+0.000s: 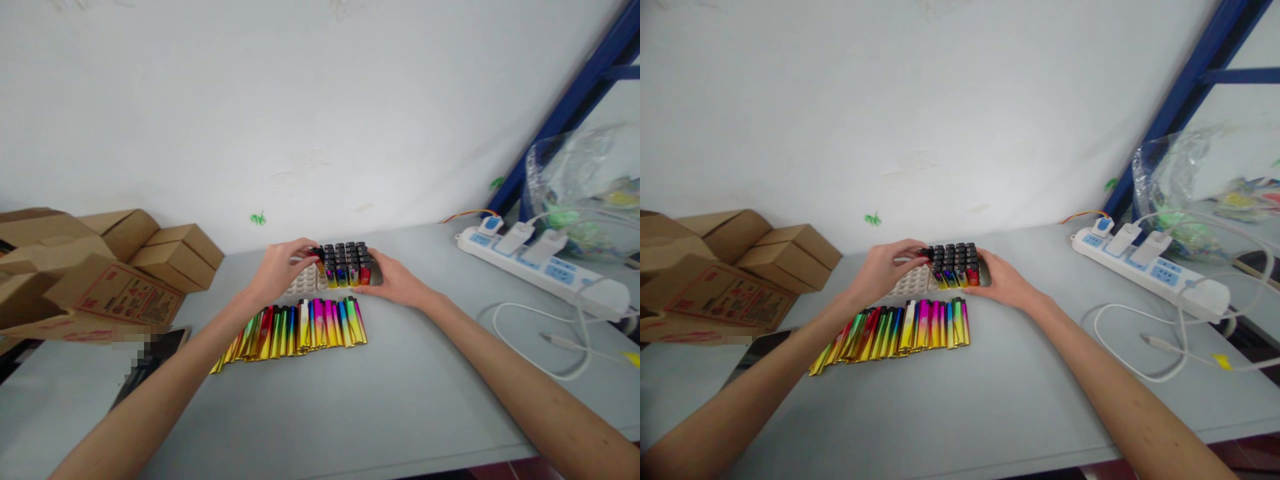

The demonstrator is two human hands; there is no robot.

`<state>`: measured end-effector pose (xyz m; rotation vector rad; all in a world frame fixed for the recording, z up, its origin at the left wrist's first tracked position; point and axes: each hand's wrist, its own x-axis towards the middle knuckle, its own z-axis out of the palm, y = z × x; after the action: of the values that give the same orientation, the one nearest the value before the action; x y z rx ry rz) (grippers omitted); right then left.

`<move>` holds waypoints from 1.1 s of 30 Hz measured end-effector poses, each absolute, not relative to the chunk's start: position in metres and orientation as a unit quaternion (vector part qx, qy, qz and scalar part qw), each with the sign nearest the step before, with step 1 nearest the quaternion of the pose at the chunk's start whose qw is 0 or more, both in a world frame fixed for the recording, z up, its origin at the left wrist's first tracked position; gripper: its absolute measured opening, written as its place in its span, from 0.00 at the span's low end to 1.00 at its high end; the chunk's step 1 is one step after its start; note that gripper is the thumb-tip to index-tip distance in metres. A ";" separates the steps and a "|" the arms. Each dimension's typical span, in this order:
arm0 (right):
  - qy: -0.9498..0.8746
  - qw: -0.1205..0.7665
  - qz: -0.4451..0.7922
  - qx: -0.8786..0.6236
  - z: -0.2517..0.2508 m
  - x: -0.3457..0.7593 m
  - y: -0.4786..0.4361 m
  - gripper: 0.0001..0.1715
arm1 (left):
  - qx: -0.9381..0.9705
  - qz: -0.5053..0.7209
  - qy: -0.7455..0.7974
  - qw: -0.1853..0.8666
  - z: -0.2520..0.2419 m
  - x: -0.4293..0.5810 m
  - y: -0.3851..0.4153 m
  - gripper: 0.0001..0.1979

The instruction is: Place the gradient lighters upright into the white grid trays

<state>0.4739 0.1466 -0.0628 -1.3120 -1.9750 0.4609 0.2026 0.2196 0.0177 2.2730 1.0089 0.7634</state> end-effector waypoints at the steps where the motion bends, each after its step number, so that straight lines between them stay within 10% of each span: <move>1: -0.765 0.355 0.178 -0.508 -0.063 0.474 0.147 0.51 | 0.847 0.280 0.372 0.258 0.018 0.203 0.220 0.15; 21: -0.761 0.356 0.183 -0.510 -0.061 0.473 0.147 0.51 | 0.873 0.244 0.402 0.129 0.021 0.195 0.199 0.28; 26: -0.764 0.363 0.181 -0.502 -0.063 0.474 0.148 0.50 | 0.892 0.267 0.365 0.022 0.032 0.199 0.146 0.10; 33: -0.765 0.369 0.173 -0.499 -0.064 0.473 0.148 0.50 | 0.921 0.148 0.360 0.001 0.006 0.232 0.092 0.25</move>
<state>0.4734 0.1483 -0.0636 -1.2810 -1.9626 0.4445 0.2324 0.0916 0.0059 2.8910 1.1302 0.4656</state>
